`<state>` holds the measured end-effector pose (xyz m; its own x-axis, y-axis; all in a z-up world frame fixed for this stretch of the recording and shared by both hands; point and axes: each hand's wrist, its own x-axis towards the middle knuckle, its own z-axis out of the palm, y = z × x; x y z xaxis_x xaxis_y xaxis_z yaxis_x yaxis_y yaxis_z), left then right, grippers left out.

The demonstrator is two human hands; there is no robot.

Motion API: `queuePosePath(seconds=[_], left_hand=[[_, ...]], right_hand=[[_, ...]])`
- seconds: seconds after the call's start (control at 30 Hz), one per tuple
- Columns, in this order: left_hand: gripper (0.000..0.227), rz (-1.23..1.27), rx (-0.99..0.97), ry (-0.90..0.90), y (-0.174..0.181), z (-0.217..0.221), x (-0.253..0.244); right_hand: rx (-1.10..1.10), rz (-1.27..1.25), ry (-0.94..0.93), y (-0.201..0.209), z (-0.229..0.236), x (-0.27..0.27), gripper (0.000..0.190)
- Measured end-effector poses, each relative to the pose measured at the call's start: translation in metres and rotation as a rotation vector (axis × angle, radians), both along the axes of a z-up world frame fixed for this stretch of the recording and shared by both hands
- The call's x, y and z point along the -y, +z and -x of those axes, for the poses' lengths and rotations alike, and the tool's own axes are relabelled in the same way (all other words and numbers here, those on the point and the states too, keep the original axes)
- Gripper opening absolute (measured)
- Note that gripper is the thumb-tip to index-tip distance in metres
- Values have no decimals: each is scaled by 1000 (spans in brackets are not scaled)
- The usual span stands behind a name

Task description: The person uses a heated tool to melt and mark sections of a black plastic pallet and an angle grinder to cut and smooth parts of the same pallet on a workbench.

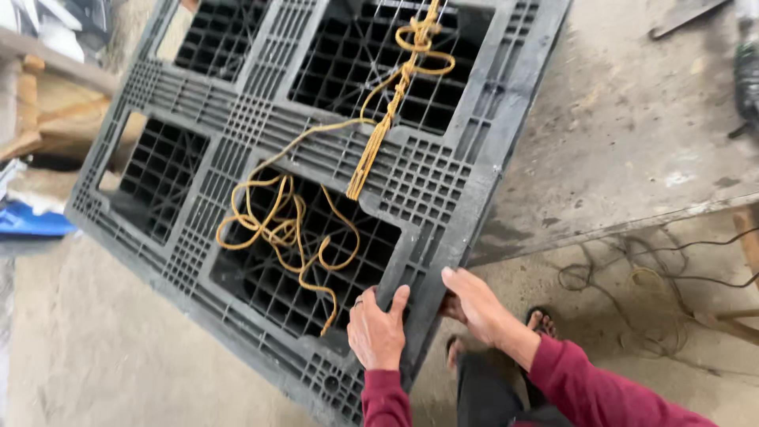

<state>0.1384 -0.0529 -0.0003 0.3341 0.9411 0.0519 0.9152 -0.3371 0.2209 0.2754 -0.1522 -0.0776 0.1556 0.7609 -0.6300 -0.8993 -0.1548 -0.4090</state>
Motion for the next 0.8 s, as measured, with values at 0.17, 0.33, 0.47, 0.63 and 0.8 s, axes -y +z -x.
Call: queuePosePath(seconds=[0.17,0.33,0.47,0.63,0.8], left_hand=[[70,204,-74,142,-3,-8,-7],[72,349,-185,256,-4,-11,-16],[66,439,-48,324,1,-14,-23],[62,585,-84,490,8,-26,-27],[60,623,-95,481,6,-67,-22]], right_hand=[[-166,-33,-100,16,-2,-18,43],[-189,56,64,31,-23,-24,48],[-256,84,139,30,-32,-28,51],[-210,51,241,17,-49,-24,56],[-80,128,185,8,-85,-26,51]])
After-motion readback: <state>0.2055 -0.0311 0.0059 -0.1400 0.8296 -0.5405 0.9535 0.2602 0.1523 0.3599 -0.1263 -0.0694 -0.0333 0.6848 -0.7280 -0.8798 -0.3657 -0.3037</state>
